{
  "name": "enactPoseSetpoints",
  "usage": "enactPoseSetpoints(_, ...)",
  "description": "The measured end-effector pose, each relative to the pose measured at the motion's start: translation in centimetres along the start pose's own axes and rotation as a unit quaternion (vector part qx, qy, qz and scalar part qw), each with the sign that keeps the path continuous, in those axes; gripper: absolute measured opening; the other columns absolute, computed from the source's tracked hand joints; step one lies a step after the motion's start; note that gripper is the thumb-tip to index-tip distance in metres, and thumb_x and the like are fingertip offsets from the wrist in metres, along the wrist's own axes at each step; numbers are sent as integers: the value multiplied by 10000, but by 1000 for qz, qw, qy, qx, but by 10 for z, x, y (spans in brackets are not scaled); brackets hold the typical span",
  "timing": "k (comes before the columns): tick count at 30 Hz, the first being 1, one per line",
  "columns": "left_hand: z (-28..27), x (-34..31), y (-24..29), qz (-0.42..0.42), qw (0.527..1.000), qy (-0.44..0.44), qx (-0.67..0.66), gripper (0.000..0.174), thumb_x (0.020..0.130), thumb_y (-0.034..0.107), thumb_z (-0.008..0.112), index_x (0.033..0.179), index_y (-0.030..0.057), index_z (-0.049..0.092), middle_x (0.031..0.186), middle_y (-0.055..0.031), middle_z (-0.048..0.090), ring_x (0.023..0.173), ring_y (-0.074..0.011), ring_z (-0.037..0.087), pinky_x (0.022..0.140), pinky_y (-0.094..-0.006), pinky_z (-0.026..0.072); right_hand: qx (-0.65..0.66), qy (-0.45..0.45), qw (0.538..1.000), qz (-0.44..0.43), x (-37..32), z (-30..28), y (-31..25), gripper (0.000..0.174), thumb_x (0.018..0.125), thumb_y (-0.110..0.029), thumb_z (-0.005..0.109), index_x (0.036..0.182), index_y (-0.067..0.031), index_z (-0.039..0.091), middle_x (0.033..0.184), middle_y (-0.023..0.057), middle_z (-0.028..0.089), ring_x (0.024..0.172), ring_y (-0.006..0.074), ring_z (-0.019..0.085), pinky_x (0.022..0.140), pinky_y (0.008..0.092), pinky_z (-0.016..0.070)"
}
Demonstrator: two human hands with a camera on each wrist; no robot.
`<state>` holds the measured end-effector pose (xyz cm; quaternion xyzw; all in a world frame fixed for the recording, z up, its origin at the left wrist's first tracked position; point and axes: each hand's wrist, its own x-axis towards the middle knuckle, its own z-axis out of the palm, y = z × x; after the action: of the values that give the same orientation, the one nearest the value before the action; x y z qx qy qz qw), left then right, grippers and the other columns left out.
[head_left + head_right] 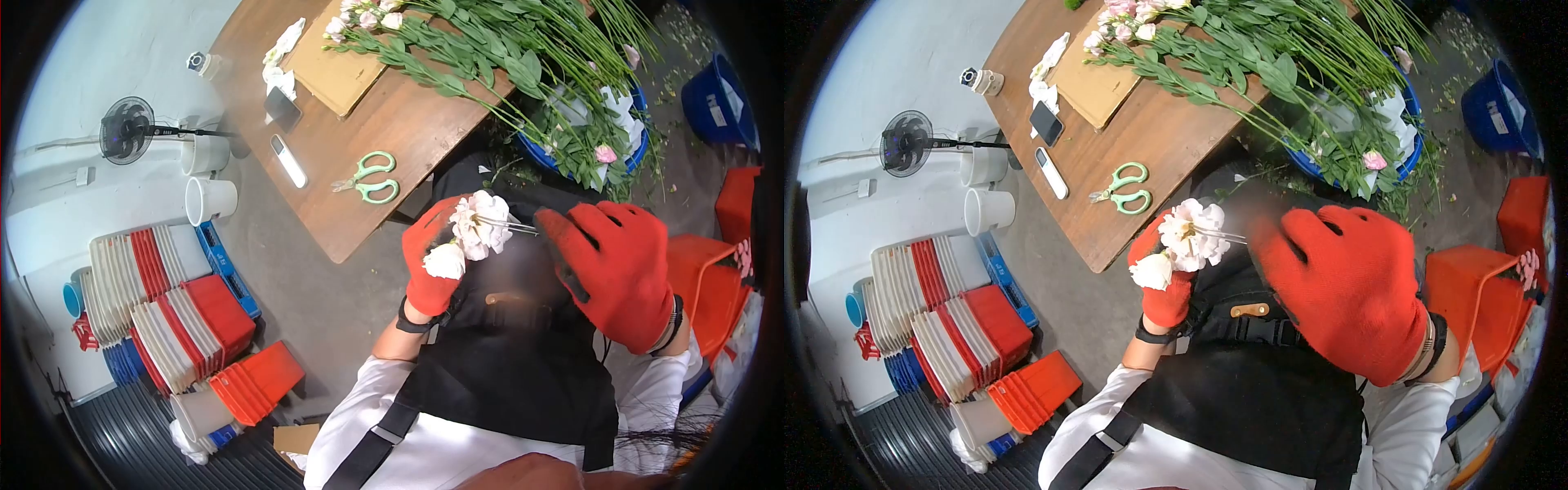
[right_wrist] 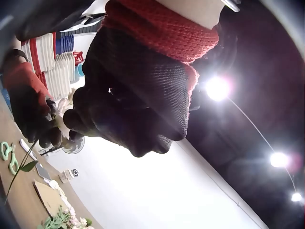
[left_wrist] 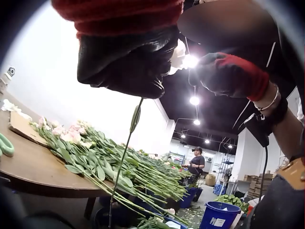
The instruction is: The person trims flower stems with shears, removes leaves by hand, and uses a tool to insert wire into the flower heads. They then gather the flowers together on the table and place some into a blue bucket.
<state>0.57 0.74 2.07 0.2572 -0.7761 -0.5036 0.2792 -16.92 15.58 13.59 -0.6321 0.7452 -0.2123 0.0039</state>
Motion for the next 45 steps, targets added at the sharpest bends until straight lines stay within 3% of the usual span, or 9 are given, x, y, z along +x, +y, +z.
enactPoseSetpoints(11,-4,-5,1,-35,993,-47,-98,369,870,149,631,1170,-64,642,1138,-170,692,1000,-255,690,903,-346,529,-45,7,999,-13,-2,3,-1,316,657,-140,653,966,-71,667,761,25,489,642,183,541,514,326,421)
enactPoseSetpoints(23,-5,-7,2,-106,990,-35,-83,362,833,106,633,1153,-61,651,1131,-167,695,989,-260,692,889,-346,531,-69,26,997,-30,0,6,-4,269,654,-140,675,918,-91,685,748,14,496,627,167,521,510,310,405)
enactPoseSetpoints(27,-6,-6,8,-119,990,-29,-76,360,833,98,628,1153,-65,650,1126,-168,696,993,-255,691,888,-345,532,-34,37,998,-24,-5,10,0,346,653,-129,684,995,-78,693,785,18,540,634,176,527,518,318,416)
enactPoseSetpoints(32,-4,-4,-4,-76,987,-13,-141,371,825,94,656,1162,-60,651,1109,-159,701,991,-236,687,887,-341,531,38,34,999,0,-8,7,4,486,638,-144,708,1114,-50,677,845,53,591,655,222,555,536,351,443)
enactPoseSetpoints(35,0,-3,-7,-101,981,0,-165,360,836,78,659,1172,-51,650,1096,-143,706,979,-224,684,881,-339,532,43,88,995,4,-9,2,11,504,642,-152,710,1131,-35,672,865,64,598,662,246,559,543,372,450)
enactPoseSetpoints(38,5,-12,-21,-128,976,28,-174,330,863,53,640,1179,-44,649,1087,-130,710,965,-214,682,872,-337,533,-6,91,995,36,-7,-2,11,473,657,-139,710,1122,-61,662,857,59,576,686,259,567,563,381,460)
enactPoseSetpoints(40,6,-10,-22,-127,972,43,-191,310,882,38,625,1181,-42,649,1080,-123,712,958,-207,681,864,-333,533,-57,31,995,75,-6,5,12,460,663,-140,719,1114,-84,649,843,55,552,708,260,575,588,381,467)
enactPoseSetpoints(43,4,3,2,-80,984,-31,-158,303,889,32,623,1183,-42,649,1069,-125,713,951,-198,680,864,-327,531,-72,-26,993,92,-5,14,10,447,671,-141,730,1105,-112,629,815,53,515,730,261,581,621,385,475)
enactPoseSetpoints(45,8,7,8,21,998,-24,-51,309,888,40,632,1186,-43,649,1061,-125,713,947,-201,682,867,-324,529,-57,-24,994,87,-4,12,6,447,673,-137,732,1109,-117,632,821,52,519,744,259,586,637,384,478)
